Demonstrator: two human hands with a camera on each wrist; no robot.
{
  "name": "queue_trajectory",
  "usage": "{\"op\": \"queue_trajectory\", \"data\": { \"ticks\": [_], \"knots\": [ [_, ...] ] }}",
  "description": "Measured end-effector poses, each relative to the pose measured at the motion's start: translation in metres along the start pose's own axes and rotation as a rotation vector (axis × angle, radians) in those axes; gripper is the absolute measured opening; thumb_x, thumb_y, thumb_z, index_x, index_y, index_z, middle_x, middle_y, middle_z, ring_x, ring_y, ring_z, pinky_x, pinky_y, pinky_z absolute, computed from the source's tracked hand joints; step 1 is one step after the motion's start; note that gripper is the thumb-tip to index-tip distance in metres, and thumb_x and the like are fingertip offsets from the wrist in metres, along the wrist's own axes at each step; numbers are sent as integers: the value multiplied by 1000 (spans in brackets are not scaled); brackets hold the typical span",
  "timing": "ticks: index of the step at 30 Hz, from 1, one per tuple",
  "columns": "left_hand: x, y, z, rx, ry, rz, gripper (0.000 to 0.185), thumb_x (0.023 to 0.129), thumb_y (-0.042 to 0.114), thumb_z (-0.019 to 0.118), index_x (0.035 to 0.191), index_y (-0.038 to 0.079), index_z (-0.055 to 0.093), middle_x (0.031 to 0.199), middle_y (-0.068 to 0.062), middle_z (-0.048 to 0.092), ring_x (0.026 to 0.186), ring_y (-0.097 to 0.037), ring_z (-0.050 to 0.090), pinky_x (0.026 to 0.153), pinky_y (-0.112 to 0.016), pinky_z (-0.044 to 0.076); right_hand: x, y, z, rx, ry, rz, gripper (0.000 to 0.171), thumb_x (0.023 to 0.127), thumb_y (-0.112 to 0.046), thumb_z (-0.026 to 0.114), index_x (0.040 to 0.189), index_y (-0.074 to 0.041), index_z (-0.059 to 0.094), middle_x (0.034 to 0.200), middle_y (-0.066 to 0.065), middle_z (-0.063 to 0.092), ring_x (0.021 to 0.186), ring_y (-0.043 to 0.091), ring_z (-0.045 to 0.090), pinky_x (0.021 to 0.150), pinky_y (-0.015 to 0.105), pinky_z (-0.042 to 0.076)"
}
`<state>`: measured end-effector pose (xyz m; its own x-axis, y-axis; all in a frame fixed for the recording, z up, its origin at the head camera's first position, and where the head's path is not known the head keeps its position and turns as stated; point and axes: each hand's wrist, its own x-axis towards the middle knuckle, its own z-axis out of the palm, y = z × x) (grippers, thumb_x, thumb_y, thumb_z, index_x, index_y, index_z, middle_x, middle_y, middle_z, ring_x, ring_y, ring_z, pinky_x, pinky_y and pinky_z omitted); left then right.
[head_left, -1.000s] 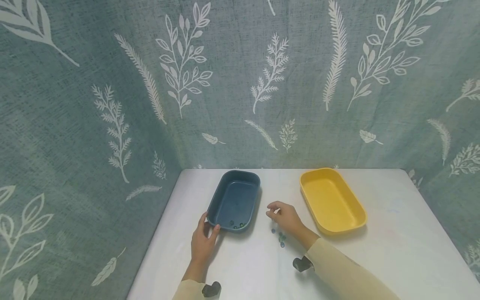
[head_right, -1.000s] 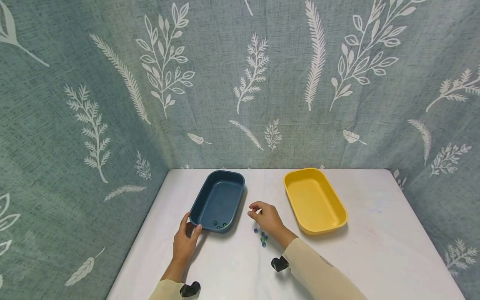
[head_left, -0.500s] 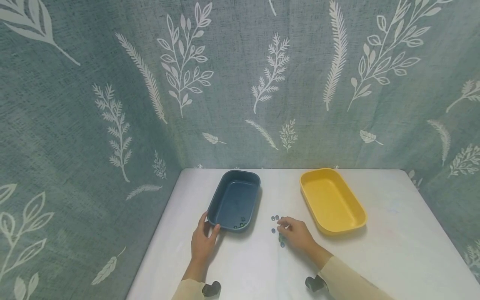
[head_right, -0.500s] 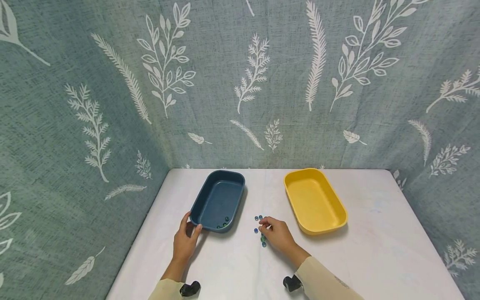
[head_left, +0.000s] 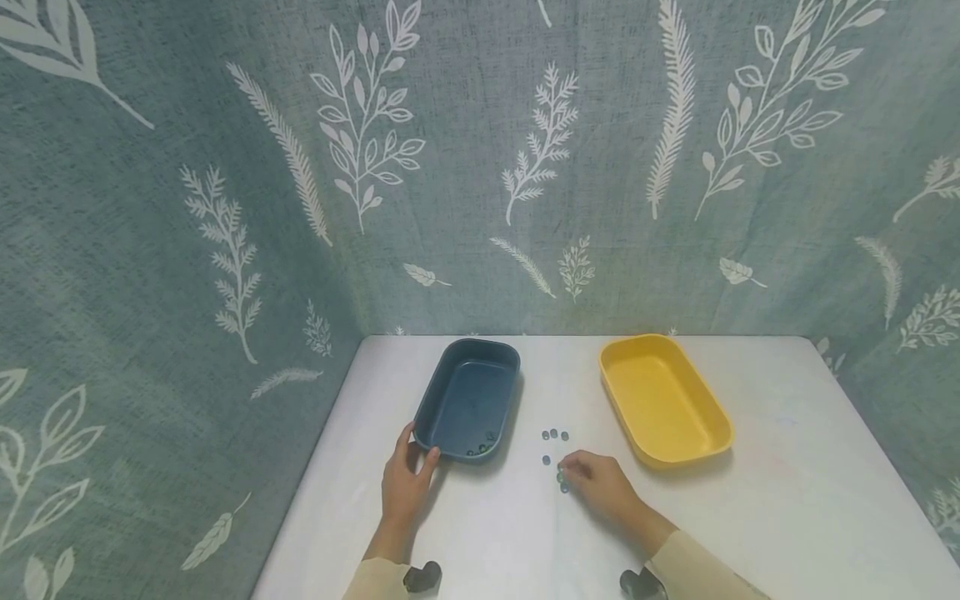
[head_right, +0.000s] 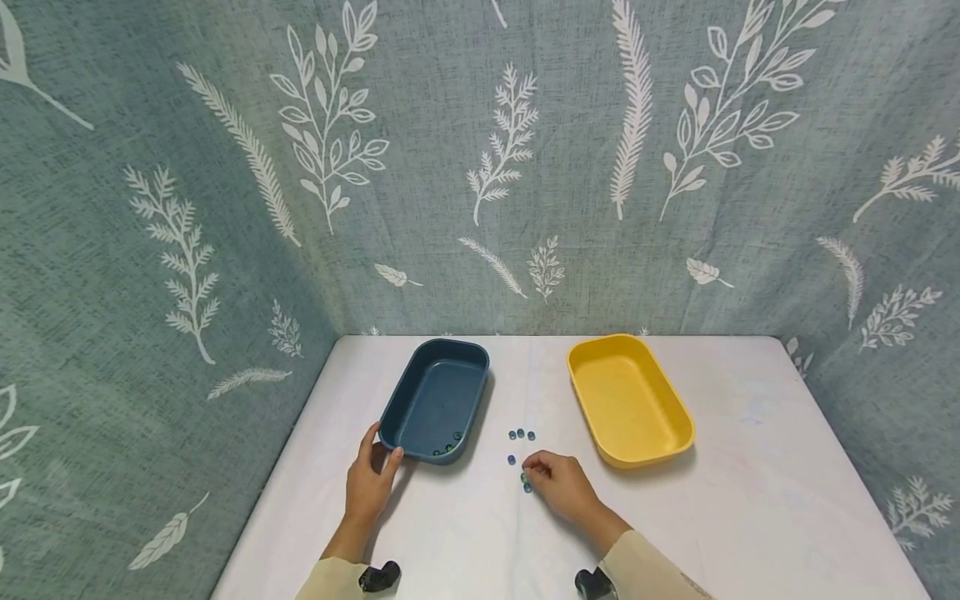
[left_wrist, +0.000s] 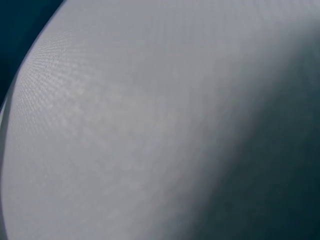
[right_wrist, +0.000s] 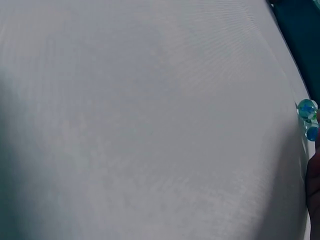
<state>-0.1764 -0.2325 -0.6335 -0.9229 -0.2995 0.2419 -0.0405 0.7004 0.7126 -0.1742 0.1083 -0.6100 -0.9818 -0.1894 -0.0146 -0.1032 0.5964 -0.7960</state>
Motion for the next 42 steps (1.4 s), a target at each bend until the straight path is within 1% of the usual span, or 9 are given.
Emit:
{"op": "queue_trajectory", "data": {
  "ticks": [6, 12, 16, 19, 26, 29, 36, 39, 42],
  "knots": [
    [0, 0, -1, -16, 14, 21, 68, 81, 49, 61, 140, 28, 33, 139, -2, 44, 127, -28, 42, 104, -49, 33, -2, -3, 2, -44, 5, -33, 11, 85, -26, 62, 95, -26, 66, 98, -8, 68, 102, 17, 62, 89, 38, 49],
    [0, 0, 0, -10, 0, 15, 67, 82, 49, 60, 140, 33, 30, 140, -1, 43, 128, -27, 41, 105, -49, 32, -2, -4, 4, -96, -7, -18, 14, 85, -32, 61, 97, -27, 66, 96, -11, 67, 97, 12, 62, 87, 36, 50],
    [-1, 1, 0, -5, -10, 16, 67, 83, 50, 58, 140, 37, 26, 141, -2, 41, 129, -27, 39, 105, -49, 32, -2, -5, 5, -128, -12, -36, 18, 82, -34, 64, 98, -26, 66, 87, -13, 66, 87, 10, 61, 81, 35, 51],
    [-1, 1, 0, 2, -8, 17, 68, 82, 51, 59, 140, 37, 26, 141, -2, 42, 128, -28, 40, 104, -50, 32, -1, -5, 7, -181, -10, -49, 20, 79, -35, 66, 97, -26, 66, 83, -14, 65, 83, 9, 61, 78, 34, 51],
    [-2, 0, 0, 1, -5, 21, 67, 83, 51, 58, 140, 37, 26, 141, -1, 42, 128, -28, 40, 104, -49, 33, 3, -4, 12, -272, 18, -67, 15, 81, -33, 64, 94, -26, 65, 85, -11, 67, 88, 11, 63, 80, 33, 52],
    [-2, 1, -1, -15, -6, 19, 67, 83, 50, 59, 140, 37, 27, 141, -1, 42, 129, -28, 40, 104, -50, 32, 4, -5, 13, -281, 27, -53, 15, 81, -31, 64, 94, -24, 66, 90, -7, 68, 93, 15, 64, 83, 35, 52],
    [-3, 4, -2, -13, -13, 7, 68, 83, 51, 58, 141, 28, 30, 141, -2, 41, 128, -29, 40, 104, -51, 32, 5, -6, 14, -300, 27, -5, 18, 82, -28, 61, 98, -22, 66, 102, -3, 68, 102, 20, 62, 88, 38, 49],
    [-3, 4, -3, -11, -21, 6, 69, 83, 51, 58, 141, 27, 30, 141, -2, 41, 128, -29, 40, 104, -51, 32, 7, -6, 14, -292, 18, 4, 19, 83, -28, 61, 99, -21, 66, 105, -1, 67, 104, 22, 61, 90, 40, 49],
    [-3, 5, -3, -7, -20, 1, 68, 83, 51, 58, 141, 30, 29, 142, -2, 41, 128, -29, 40, 104, -51, 32, 9, -6, 13, -280, 13, -9, 19, 83, -27, 61, 100, -20, 66, 109, 0, 66, 107, 23, 60, 91, 40, 48]
  ]
}}
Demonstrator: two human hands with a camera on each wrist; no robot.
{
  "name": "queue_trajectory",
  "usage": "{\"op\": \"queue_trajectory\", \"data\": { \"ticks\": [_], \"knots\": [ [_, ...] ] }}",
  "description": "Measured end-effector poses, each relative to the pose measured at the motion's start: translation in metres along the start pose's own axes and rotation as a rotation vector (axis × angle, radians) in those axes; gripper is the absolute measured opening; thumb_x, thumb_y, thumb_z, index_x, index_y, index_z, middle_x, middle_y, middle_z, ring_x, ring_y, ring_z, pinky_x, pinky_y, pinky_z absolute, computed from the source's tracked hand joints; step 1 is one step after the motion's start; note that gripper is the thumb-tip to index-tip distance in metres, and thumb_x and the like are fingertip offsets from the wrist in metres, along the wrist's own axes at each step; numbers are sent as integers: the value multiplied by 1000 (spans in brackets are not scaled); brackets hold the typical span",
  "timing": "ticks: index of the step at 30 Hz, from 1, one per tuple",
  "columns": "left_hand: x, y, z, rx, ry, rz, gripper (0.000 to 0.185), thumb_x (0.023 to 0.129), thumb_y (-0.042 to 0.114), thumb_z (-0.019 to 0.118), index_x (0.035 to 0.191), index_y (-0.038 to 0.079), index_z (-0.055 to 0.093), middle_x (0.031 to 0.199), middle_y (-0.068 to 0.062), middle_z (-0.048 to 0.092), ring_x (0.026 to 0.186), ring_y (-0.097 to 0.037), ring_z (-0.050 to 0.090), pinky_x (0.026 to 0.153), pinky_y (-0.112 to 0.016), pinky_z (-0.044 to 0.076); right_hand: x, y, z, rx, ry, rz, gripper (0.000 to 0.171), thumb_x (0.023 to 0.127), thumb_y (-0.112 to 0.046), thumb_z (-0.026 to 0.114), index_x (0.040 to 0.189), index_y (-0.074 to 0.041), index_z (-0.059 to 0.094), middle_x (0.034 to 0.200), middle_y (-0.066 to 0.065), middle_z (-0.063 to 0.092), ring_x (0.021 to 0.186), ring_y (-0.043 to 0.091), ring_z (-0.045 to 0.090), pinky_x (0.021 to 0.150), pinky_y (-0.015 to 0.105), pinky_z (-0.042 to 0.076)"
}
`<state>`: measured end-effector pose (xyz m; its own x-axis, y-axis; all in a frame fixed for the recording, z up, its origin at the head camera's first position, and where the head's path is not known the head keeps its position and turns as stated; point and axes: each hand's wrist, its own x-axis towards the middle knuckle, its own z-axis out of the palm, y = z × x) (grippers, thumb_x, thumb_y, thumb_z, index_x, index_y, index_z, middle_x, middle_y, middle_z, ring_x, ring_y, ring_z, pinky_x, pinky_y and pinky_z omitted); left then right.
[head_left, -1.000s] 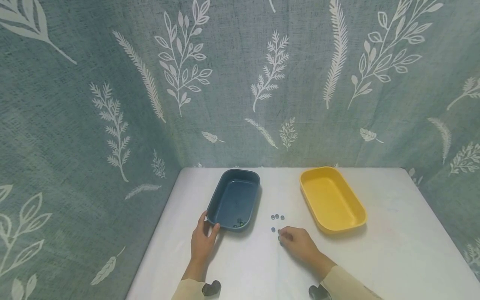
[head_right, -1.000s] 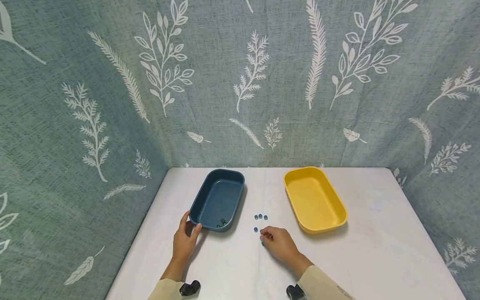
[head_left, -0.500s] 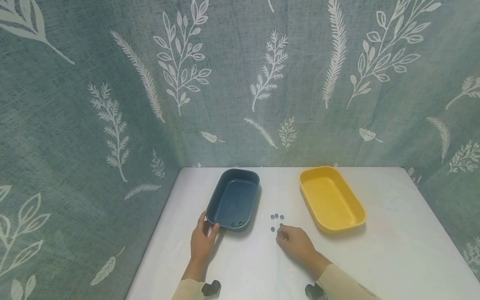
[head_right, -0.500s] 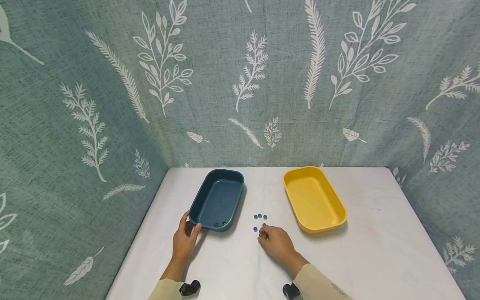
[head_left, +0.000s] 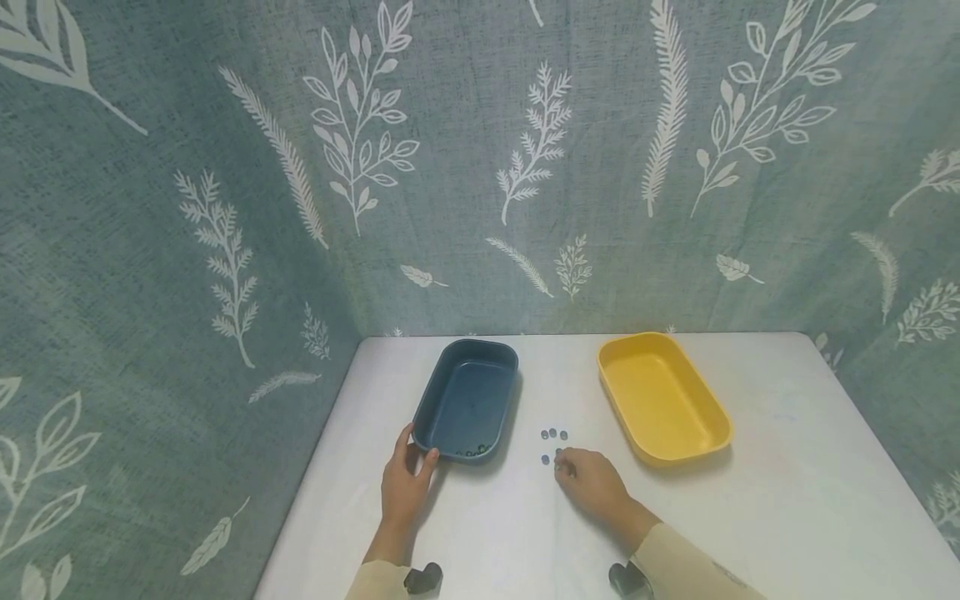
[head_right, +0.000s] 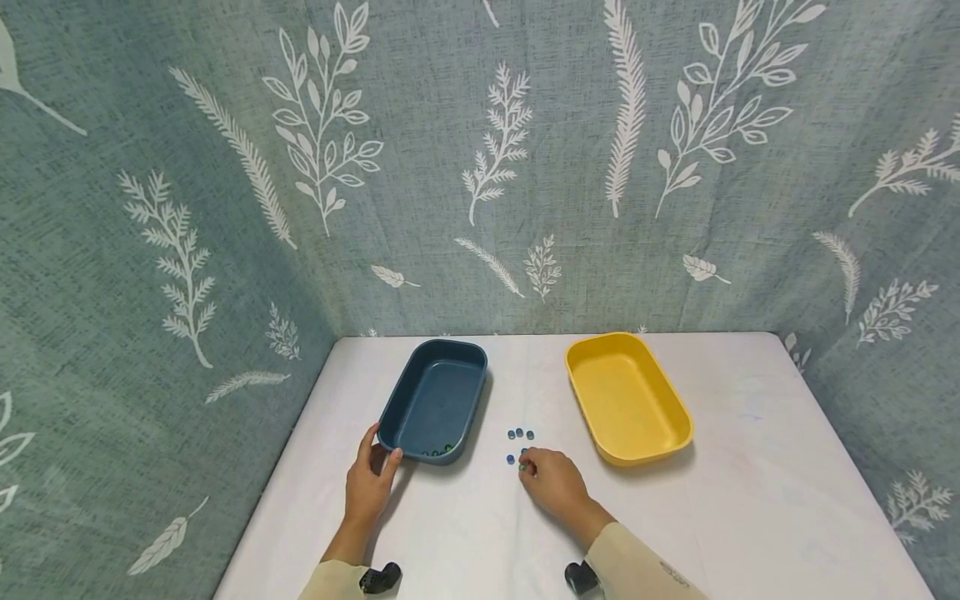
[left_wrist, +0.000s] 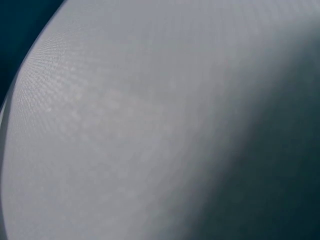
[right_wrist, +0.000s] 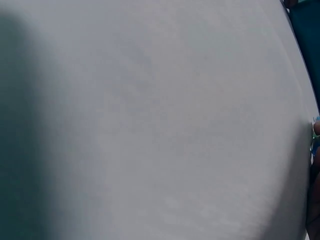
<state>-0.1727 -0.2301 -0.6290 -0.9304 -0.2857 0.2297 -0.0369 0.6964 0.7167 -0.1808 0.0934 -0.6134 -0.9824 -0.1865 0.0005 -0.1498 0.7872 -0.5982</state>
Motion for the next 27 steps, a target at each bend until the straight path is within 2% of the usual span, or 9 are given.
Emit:
{"op": "queue_trajectory", "data": {
  "ticks": [7, 16, 22, 27],
  "knots": [
    [-1, 0, 0, 8, -6, -20, 67, 83, 53, 57, 140, 37, 26, 142, -2, 41, 129, -29, 40, 104, -51, 32, 6, 4, 0, 31, 7, -45, 19, 83, -25, 62, 101, -19, 66, 109, -2, 66, 107, 21, 60, 92, 38, 48],
    [0, 1, 2, 8, -3, -20, 66, 83, 53, 56, 140, 39, 25, 141, 1, 41, 127, -27, 41, 104, -50, 33, 9, 7, -2, 116, 33, -56, 18, 83, -25, 63, 101, -19, 65, 95, -5, 68, 97, 16, 63, 85, 35, 51],
    [0, 2, 1, 14, -8, -33, 66, 83, 52, 57, 140, 39, 25, 141, -1, 41, 128, -28, 40, 104, -50, 32, 11, 5, -4, 134, 17, 0, 18, 83, -27, 64, 100, -21, 65, 85, -9, 65, 86, 11, 61, 80, 34, 52],
    [0, -1, 2, 17, -7, -37, 67, 83, 54, 56, 140, 38, 26, 141, -2, 42, 128, -30, 41, 103, -52, 33, 13, 6, -3, 140, 28, 39, 19, 81, -30, 65, 99, -24, 65, 89, -9, 67, 91, 12, 62, 82, 34, 51]
  ]
}}
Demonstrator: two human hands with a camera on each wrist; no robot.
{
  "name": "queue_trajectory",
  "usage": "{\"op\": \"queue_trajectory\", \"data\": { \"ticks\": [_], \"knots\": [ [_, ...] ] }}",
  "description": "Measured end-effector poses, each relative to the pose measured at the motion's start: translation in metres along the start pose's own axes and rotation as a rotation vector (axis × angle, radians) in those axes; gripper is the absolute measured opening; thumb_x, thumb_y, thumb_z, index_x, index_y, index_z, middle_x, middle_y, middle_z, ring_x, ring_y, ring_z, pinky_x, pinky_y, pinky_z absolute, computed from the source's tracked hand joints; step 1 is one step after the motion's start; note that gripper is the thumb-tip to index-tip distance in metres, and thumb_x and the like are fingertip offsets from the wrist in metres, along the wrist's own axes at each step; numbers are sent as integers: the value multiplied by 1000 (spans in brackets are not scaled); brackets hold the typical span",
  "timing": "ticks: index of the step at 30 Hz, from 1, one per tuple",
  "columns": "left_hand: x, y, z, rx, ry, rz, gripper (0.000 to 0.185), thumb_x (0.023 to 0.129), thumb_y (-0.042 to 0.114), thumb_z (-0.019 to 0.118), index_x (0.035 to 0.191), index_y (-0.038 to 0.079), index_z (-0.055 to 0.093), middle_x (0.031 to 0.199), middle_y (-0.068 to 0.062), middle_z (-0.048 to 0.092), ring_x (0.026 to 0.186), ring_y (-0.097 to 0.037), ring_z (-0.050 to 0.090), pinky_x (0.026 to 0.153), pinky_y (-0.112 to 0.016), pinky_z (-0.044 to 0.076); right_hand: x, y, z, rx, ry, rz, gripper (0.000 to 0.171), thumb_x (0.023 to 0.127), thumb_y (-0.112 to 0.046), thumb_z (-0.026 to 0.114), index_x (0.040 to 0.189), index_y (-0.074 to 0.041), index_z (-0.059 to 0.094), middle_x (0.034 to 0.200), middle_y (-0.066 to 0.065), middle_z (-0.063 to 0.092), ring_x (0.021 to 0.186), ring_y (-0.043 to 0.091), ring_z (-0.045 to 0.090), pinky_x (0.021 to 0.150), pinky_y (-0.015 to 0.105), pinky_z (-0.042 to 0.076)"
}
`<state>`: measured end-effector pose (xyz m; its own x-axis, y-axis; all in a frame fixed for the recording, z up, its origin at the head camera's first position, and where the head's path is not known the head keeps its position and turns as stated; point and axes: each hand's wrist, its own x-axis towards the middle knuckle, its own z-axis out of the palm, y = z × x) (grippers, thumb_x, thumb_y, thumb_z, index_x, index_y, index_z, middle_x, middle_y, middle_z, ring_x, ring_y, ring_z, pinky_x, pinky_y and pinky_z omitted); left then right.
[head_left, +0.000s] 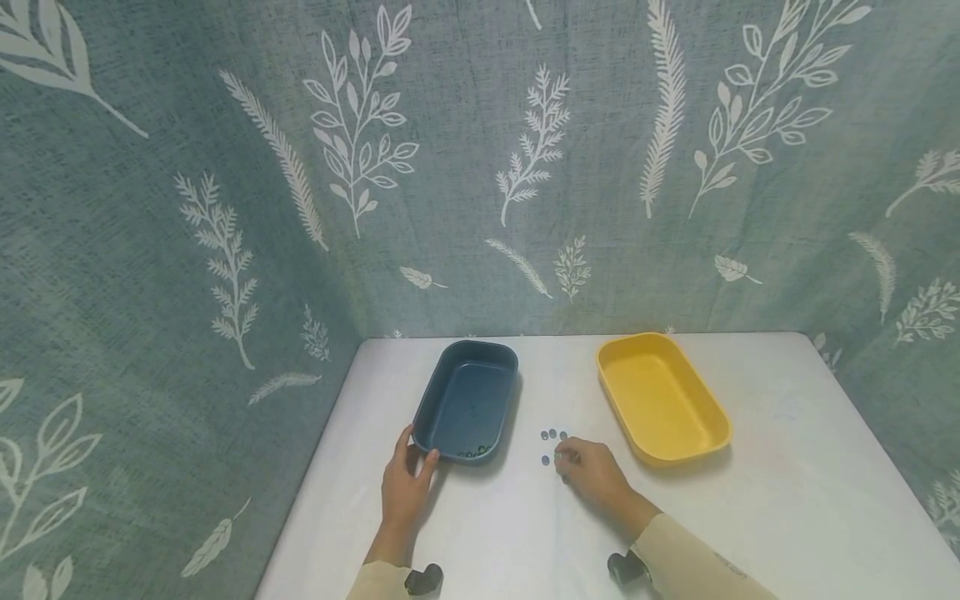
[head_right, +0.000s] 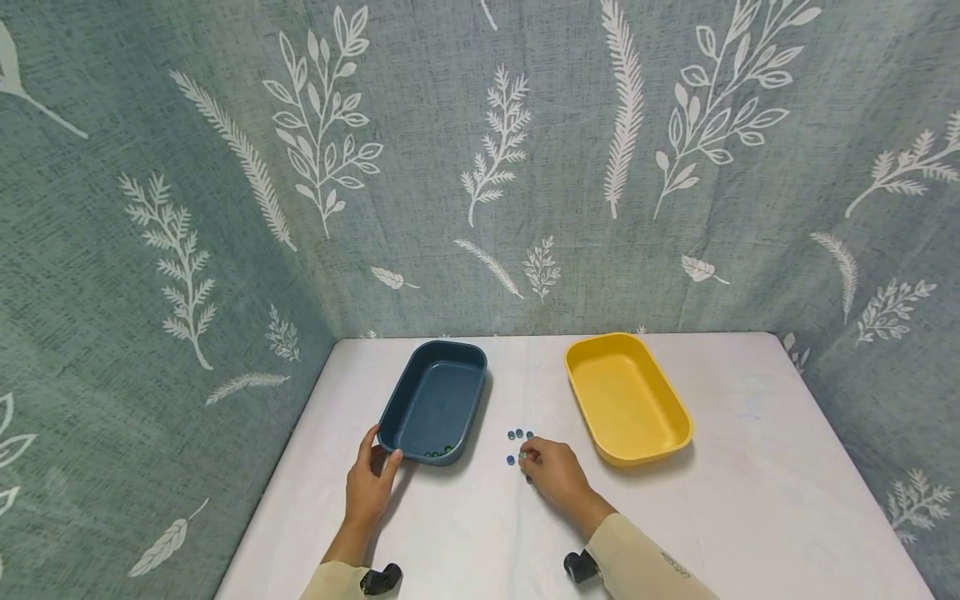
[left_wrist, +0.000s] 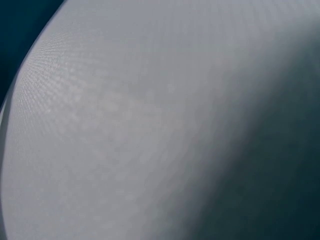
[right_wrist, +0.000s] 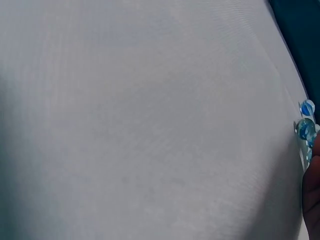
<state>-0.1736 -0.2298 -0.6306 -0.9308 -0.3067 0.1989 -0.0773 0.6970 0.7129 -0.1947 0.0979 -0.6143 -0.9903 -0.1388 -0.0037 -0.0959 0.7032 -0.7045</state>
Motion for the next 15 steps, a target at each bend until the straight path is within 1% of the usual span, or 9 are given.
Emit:
{"op": "queue_trajectory", "data": {
  "ticks": [5, 7, 8, 11, 15],
  "knots": [
    [0, -1, 0, -2, 7, 10, 67, 83, 53, 57, 140, 39, 25, 140, -2, 42, 127, -29, 41, 103, -51, 33, 0, -5, -4, 30, -3, 1, 20, 82, -31, 64, 100, -21, 65, 98, -5, 68, 92, 13, 62, 82, 34, 52],
    [0, 0, 0, 0, 11, 14, 67, 82, 53, 57, 140, 40, 25, 140, -2, 42, 127, -29, 42, 103, -51, 33, 1, -6, -6, 50, -8, -8, 20, 83, -30, 64, 101, -20, 65, 96, -4, 68, 86, 11, 62, 79, 33, 52],
    [-1, 0, 0, -2, 12, 16, 67, 83, 53, 57, 140, 39, 25, 140, -2, 42, 127, -29, 42, 103, -51, 33, 1, -7, -7, 57, -6, -7, 19, 83, -30, 64, 100, -21, 65, 97, -5, 68, 86, 9, 61, 80, 31, 52],
    [-1, 0, -1, -15, 8, 30, 66, 83, 50, 58, 140, 38, 25, 141, -2, 42, 127, -30, 41, 103, -51, 33, 2, -7, -8, 86, 3, -47, 16, 84, -27, 63, 98, -21, 65, 95, -6, 68, 77, 5, 59, 75, 28, 51],
    [-1, 1, -2, -35, 2, 36, 65, 84, 47, 59, 140, 38, 26, 142, -1, 41, 130, -28, 38, 105, -50, 31, 6, -9, -9, 119, 12, -83, 14, 85, -26, 63, 98, -22, 66, 92, -10, 67, 73, 1, 57, 70, 23, 50]
  ]
}}
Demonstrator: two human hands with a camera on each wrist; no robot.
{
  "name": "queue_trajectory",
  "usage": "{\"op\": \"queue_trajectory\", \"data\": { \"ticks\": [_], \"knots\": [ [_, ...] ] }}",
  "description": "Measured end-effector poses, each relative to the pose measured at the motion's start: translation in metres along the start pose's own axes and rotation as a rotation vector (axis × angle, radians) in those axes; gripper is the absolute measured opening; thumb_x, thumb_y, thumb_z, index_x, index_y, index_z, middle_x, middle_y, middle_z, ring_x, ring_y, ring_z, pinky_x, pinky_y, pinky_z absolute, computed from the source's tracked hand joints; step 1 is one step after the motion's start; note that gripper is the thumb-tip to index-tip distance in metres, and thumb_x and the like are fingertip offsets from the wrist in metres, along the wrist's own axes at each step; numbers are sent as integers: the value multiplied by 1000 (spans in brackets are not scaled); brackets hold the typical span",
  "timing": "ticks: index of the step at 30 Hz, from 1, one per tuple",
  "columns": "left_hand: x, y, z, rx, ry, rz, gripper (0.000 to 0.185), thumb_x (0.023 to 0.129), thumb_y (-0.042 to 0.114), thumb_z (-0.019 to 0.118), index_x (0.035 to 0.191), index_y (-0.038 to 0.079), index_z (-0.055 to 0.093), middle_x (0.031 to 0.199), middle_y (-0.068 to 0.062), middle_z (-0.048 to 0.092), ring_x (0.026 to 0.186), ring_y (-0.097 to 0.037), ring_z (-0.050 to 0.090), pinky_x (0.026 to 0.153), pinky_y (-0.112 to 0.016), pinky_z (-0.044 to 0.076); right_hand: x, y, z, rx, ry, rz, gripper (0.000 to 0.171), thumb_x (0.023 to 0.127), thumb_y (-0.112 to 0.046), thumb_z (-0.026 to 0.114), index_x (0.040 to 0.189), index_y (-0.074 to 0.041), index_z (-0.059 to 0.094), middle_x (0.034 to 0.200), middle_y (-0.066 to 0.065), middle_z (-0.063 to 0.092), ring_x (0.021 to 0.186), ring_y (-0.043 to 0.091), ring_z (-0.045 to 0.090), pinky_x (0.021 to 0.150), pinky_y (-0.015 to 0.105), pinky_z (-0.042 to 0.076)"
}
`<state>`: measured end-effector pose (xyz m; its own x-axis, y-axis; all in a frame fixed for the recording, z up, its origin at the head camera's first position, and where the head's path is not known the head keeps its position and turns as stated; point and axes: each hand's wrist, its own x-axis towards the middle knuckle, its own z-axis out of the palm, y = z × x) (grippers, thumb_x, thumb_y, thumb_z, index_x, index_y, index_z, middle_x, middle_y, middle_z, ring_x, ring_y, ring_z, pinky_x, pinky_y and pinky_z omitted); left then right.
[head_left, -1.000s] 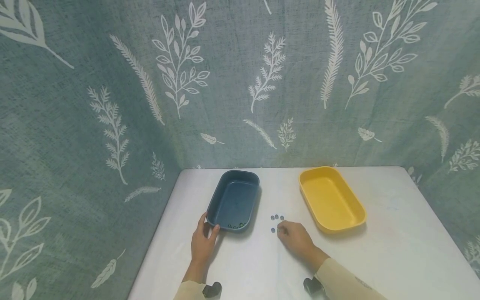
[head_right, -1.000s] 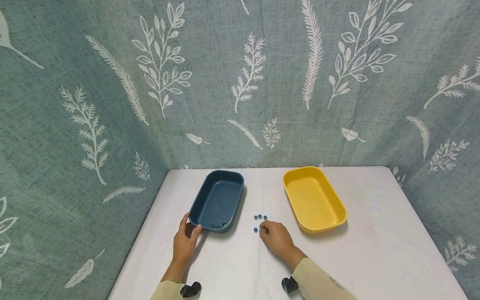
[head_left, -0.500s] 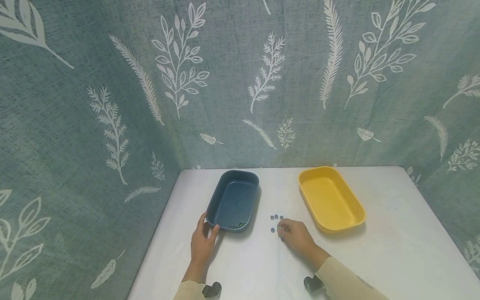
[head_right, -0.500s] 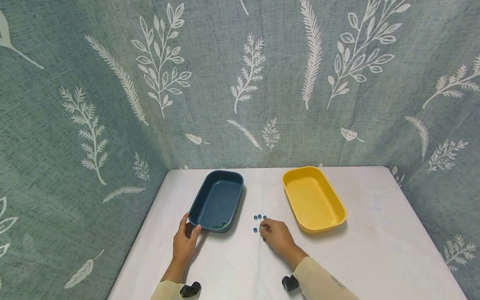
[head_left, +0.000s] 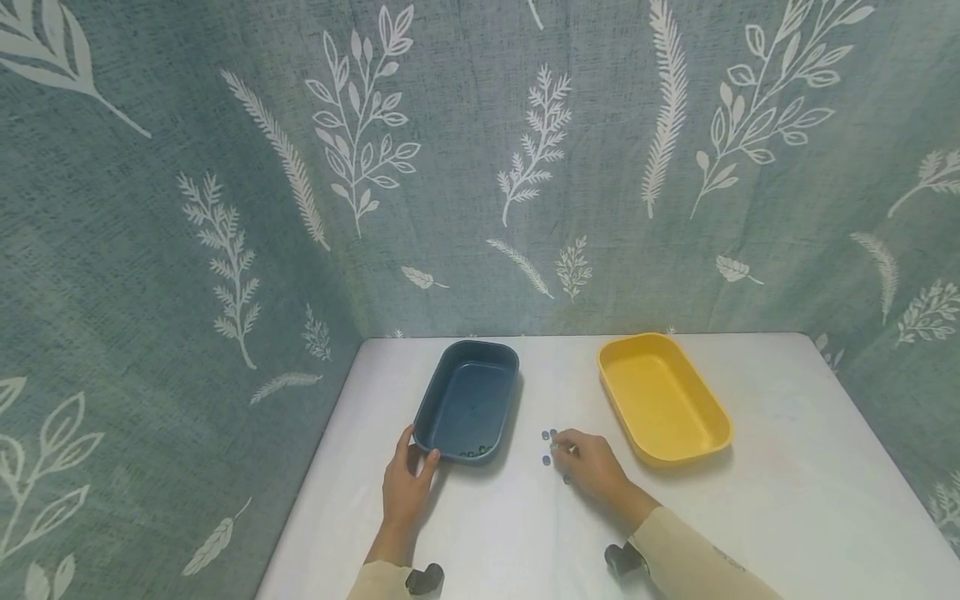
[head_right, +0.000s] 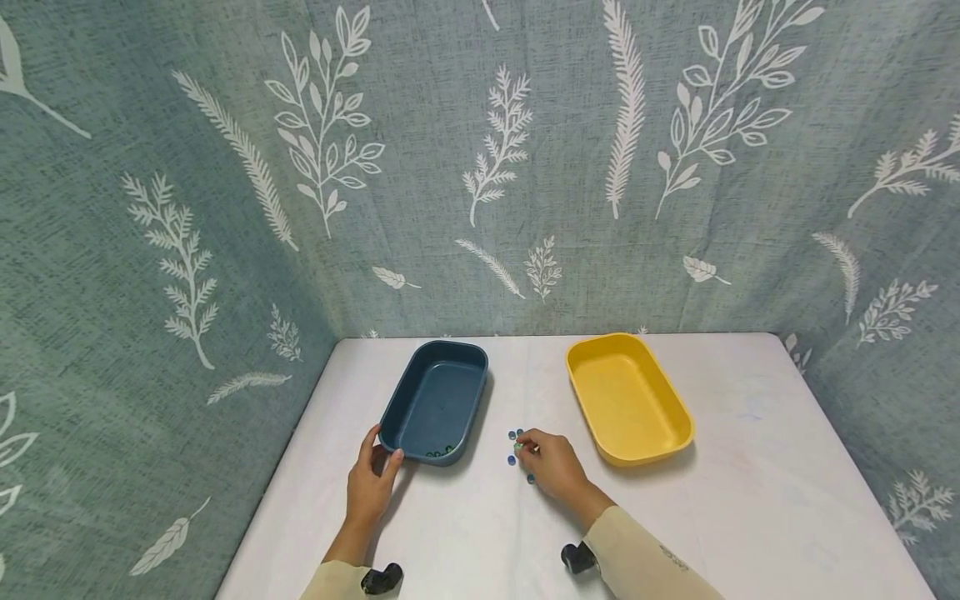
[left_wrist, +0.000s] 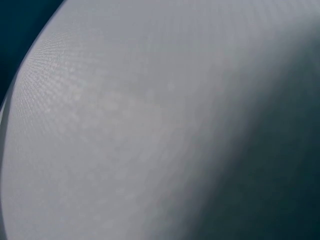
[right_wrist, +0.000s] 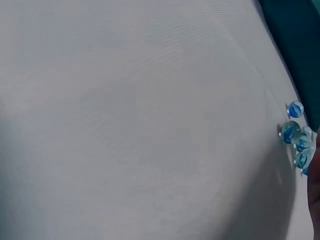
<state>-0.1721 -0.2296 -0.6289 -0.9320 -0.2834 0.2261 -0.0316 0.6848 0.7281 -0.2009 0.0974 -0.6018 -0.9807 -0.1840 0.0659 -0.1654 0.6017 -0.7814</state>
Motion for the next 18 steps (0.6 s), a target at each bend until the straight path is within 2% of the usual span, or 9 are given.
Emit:
{"op": "queue_trajectory", "data": {
  "ticks": [7, 11, 15, 18],
  "knots": [
    [0, -1, 1, 34, 12, -19, 66, 83, 52, 57, 140, 37, 26, 140, -2, 43, 126, -29, 43, 103, -51, 33, 10, -6, -1, 4, -12, 12, 16, 84, -29, 63, 100, -24, 64, 85, -13, 64, 66, 3, 55, 60, 19, 48],
    [-1, -2, 2, 38, 13, -21, 67, 83, 53, 56, 141, 36, 26, 140, -1, 43, 124, -30, 45, 102, -52, 34, 15, -12, -1, 8, -3, 23, 16, 85, -31, 63, 100, -25, 63, 85, -13, 63, 68, 3, 55, 62, 20, 48],
    [0, -4, 3, 31, 20, -6, 67, 83, 51, 58, 140, 37, 26, 139, -2, 44, 124, -30, 44, 102, -53, 33, 19, -18, -2, 33, 21, -17, 17, 85, -28, 63, 100, -22, 64, 84, -11, 65, 64, 3, 56, 60, 21, 49],
    [1, -4, 3, 27, 28, 6, 67, 83, 50, 59, 140, 33, 28, 137, -2, 46, 124, -30, 45, 102, -54, 32, 23, -23, -2, 55, 23, -44, 16, 85, -27, 63, 100, -20, 64, 85, -9, 65, 57, 3, 56, 54, 20, 49]
  ]
}}
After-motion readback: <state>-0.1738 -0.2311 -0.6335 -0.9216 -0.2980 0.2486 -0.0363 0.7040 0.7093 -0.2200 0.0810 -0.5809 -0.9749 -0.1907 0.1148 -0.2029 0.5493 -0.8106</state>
